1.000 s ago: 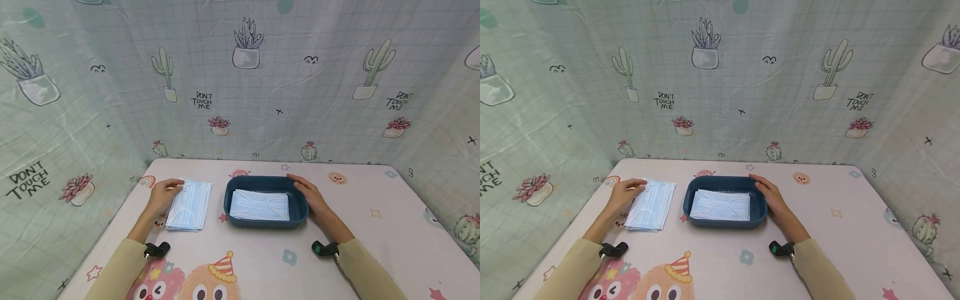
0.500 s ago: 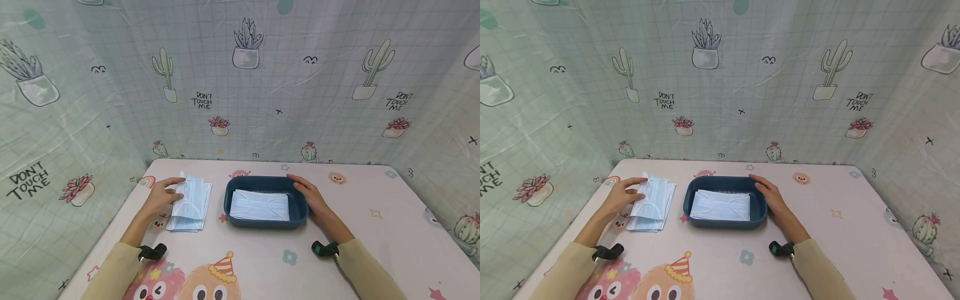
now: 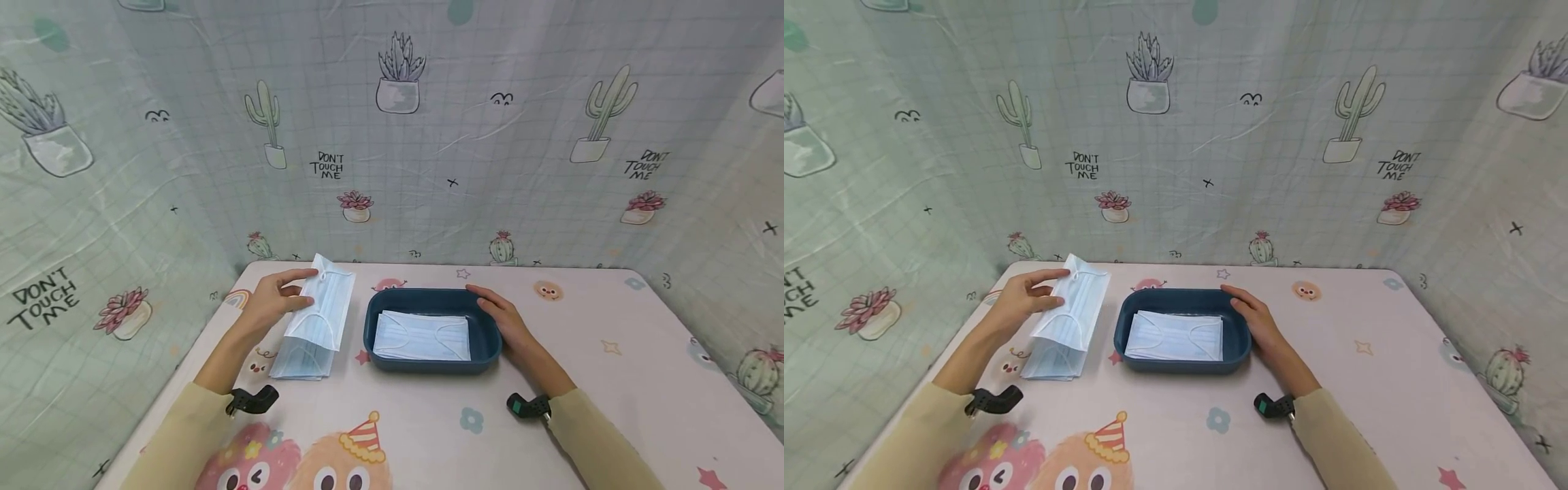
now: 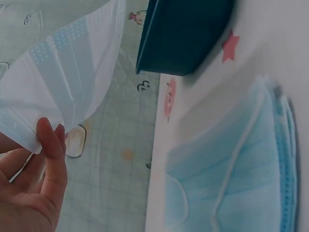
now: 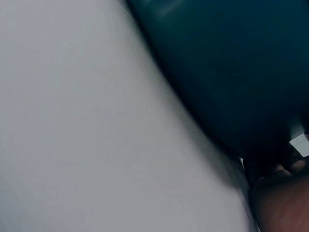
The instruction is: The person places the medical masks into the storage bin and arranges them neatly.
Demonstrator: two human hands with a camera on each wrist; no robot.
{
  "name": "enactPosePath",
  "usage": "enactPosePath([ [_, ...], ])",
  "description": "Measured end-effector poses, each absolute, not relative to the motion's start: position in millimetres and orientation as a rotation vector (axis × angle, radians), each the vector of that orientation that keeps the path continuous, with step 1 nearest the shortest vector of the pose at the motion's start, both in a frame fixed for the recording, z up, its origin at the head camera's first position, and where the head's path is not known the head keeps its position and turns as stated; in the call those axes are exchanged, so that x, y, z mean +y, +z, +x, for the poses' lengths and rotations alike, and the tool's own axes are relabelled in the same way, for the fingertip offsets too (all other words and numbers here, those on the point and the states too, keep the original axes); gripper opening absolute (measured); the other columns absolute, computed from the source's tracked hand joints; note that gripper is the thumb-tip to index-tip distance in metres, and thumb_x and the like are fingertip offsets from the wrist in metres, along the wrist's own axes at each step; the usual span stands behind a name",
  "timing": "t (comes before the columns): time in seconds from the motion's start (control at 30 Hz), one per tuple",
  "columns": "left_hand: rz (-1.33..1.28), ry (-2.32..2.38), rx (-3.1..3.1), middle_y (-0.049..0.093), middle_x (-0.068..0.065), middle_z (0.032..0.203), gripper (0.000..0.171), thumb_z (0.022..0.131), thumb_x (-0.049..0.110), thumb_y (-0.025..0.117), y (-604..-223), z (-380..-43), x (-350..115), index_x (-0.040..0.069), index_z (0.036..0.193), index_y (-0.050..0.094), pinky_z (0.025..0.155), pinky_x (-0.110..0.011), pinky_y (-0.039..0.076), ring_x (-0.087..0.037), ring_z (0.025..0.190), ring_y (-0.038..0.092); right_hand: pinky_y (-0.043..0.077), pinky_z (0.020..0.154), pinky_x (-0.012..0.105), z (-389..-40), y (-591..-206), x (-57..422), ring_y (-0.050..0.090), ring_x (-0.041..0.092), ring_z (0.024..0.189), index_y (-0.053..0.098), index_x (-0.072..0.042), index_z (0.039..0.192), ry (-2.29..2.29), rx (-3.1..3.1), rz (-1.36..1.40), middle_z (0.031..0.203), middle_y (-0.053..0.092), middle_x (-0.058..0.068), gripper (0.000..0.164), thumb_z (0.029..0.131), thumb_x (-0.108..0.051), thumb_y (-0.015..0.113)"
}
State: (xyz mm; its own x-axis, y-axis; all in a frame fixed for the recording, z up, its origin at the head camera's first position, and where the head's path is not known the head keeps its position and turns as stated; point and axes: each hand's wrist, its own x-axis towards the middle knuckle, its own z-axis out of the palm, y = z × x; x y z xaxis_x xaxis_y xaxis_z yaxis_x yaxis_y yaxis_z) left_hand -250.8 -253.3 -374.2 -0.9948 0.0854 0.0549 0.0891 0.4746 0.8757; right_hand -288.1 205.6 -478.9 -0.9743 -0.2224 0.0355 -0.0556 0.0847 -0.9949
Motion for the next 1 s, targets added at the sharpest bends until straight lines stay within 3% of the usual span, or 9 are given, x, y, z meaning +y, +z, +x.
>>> enactPosePath([
  [0.13,-0.217,-1.638,-2.696,0.047,-0.011,0.160,0.058,0.090,0.006,0.073,-358.7,-257.3,-237.0,0.015,0.146,0.060,0.082,-0.018,0.052,-0.027,0.113,0.060,0.014,0.131,0.054,-287.5,-479.1,204.4,0.025,0.029,0.159,0.048,-0.013,0.155,-2.024,2.216,-0.277,0.167,0.038,0.007,0.045,0.112,-0.026,0.043],
  [0.37,-0.318,-1.793,-2.691,0.063,-0.021,0.135,0.063,0.086,-0.001,0.070,-339.5,-267.5,-202.1,0.016,0.146,0.060,0.071,-0.023,0.056,-0.023,0.097,0.066,0.014,0.131,0.054,-286.6,-478.5,202.5,0.025,0.029,0.159,0.048,-0.012,0.154,-2.031,2.214,-0.282,0.167,0.038,0.008,0.045,0.111,-0.023,0.042],
  [0.57,-0.445,-1.803,-2.703,0.061,-0.015,0.142,0.061,0.085,-0.001,0.069,-331.9,-275.2,-171.1,0.016,0.144,0.062,0.075,-0.026,0.060,-0.025,0.105,0.068,0.015,0.131,0.054,-285.8,-478.2,202.5,0.025,0.030,0.159,0.048,-0.012,0.155,-2.025,2.218,-0.287,0.167,0.037,0.008,0.045,0.112,-0.024,0.042],
  [0.77,-0.541,-1.802,-2.757,0.064,-0.016,0.135,0.062,0.084,-0.002,0.069,-331.2,-287.6,-142.2,0.017,0.143,0.063,0.071,-0.029,0.061,-0.023,0.093,0.069,0.015,0.131,0.054,-285.5,-477.7,204.1,0.024,0.030,0.160,0.048,-0.013,0.155,-2.021,2.228,-0.272,0.167,0.037,0.008,0.045,0.112,-0.024,0.042],
  [0.87,-0.601,-1.777,-2.784,0.062,-0.013,0.140,0.062,0.084,-0.004,0.069,-332.0,-294.4,-129.1,0.017,0.142,0.064,0.071,-0.028,0.059,-0.020,0.092,0.068,0.015,0.131,0.054,-286.0,-477.9,205.0,0.025,0.031,0.159,0.048,-0.013,0.155,-2.020,2.232,-0.262,0.167,0.037,0.008,0.045,0.112,-0.024,0.042],
  [1.0,-0.722,-1.701,-2.838,0.059,-0.008,0.148,0.059,0.084,-0.008,0.068,-332.0,-301.9,-113.4,0.016,0.139,0.066,0.080,-0.029,0.057,-0.022,0.098,0.068,0.018,0.130,0.055,-286.4,-477.8,205.4,0.026,0.032,0.159,0.047,-0.013,0.155,-2.020,2.225,-0.267,0.168,0.036,0.009,0.045,0.112,-0.025,0.042],
])
